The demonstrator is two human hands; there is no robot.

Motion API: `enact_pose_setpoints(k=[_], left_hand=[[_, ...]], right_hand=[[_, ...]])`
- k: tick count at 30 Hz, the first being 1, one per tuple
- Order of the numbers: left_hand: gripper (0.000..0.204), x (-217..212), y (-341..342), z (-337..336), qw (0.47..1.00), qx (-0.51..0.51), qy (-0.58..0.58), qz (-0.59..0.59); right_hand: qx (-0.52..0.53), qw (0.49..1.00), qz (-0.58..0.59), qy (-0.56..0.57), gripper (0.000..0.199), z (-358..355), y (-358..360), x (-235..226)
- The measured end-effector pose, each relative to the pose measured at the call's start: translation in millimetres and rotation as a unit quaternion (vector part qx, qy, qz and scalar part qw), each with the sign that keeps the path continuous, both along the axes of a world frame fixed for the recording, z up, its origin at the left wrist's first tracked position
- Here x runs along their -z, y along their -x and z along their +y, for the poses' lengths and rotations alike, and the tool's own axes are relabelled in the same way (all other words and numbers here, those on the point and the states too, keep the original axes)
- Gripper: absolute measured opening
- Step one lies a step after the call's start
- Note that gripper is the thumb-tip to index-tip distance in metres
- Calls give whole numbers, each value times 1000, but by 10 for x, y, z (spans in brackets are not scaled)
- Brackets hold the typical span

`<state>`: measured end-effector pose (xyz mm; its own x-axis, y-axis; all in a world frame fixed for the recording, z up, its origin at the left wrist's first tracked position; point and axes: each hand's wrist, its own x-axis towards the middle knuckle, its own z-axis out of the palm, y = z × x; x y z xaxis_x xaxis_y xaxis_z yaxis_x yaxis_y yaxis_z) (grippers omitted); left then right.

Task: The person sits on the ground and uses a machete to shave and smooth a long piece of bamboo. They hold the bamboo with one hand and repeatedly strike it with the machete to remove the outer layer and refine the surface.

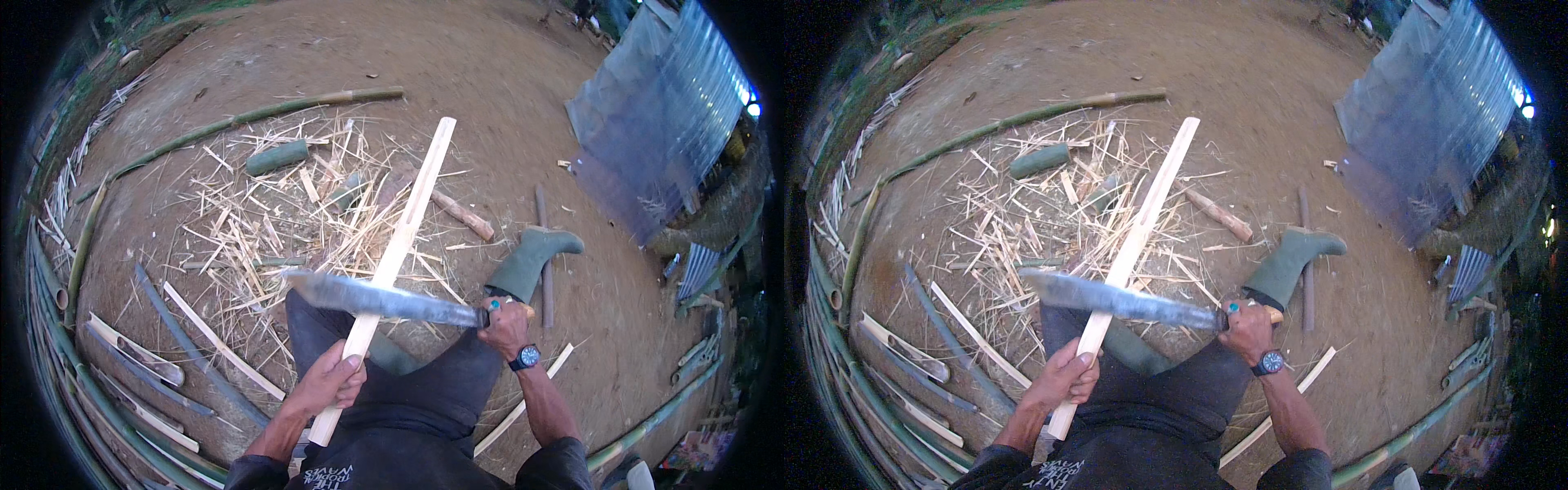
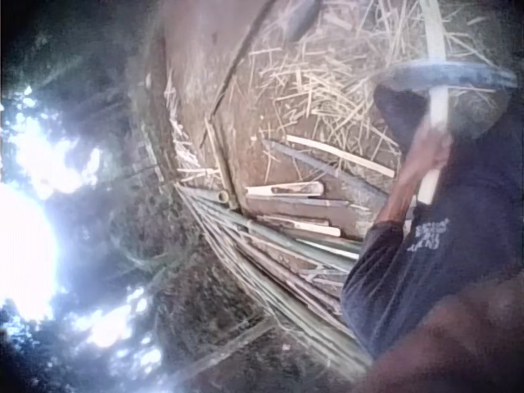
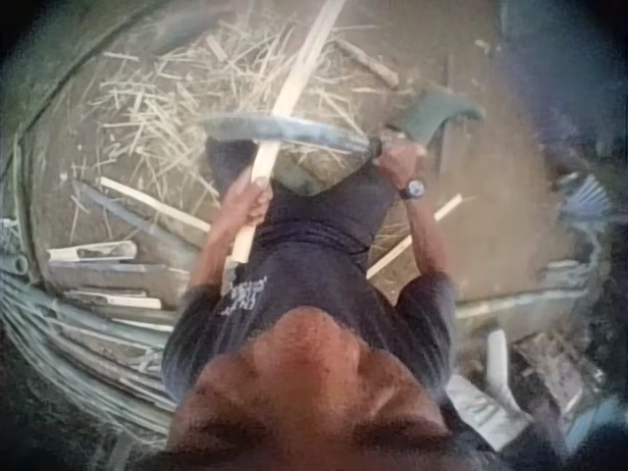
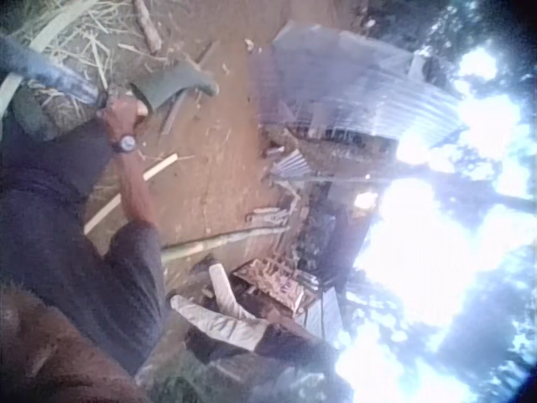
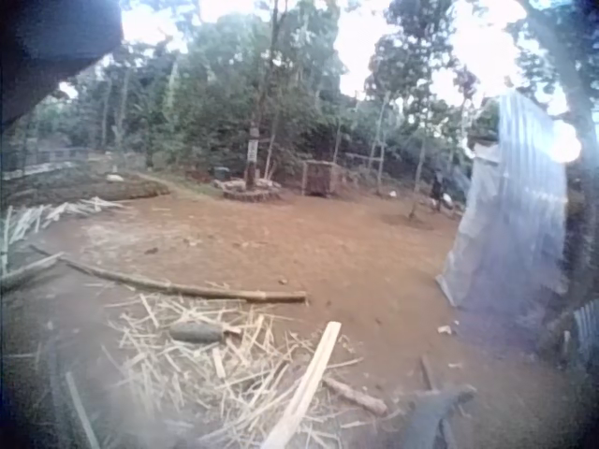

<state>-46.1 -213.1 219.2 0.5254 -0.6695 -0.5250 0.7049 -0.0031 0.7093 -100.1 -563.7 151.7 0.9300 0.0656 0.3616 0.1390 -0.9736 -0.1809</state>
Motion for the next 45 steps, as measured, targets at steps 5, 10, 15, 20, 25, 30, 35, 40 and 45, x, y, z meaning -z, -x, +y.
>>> enact_pose_setpoints(k=[5,10,15,20,25,30,35,40,45], left_hand=[[26,-115,-24,10,1000,-8,13,12],[28,-69,-19,52,999,-7,33,36],[28,-97,17,75,999,-7,26,40],[30,-67,35,71,999,9,24,34],[31,-31,79,146,998,31,19,43],[32,-27,107,183,997,43,19,56],[32,-37,132,223,996,45,34,73],[32,-18,164,303,993,52,23,100],[29,-69,219,370,993,81,25,81]], right_hand=[[161,987,20,-13,30,-153,-139,112],[46,999,1,-28,26,-70,10,54],[129,991,26,-24,25,-194,-29,93],[87,995,55,8,31,-137,92,-4],[163,985,39,-39,26,-367,28,63],[141,990,11,-18,25,-373,84,47],[165,986,1,-8,25,-526,63,139],[233,972,12,7,21,-677,71,148],[226,973,-14,-47,20,-807,-13,-5]])
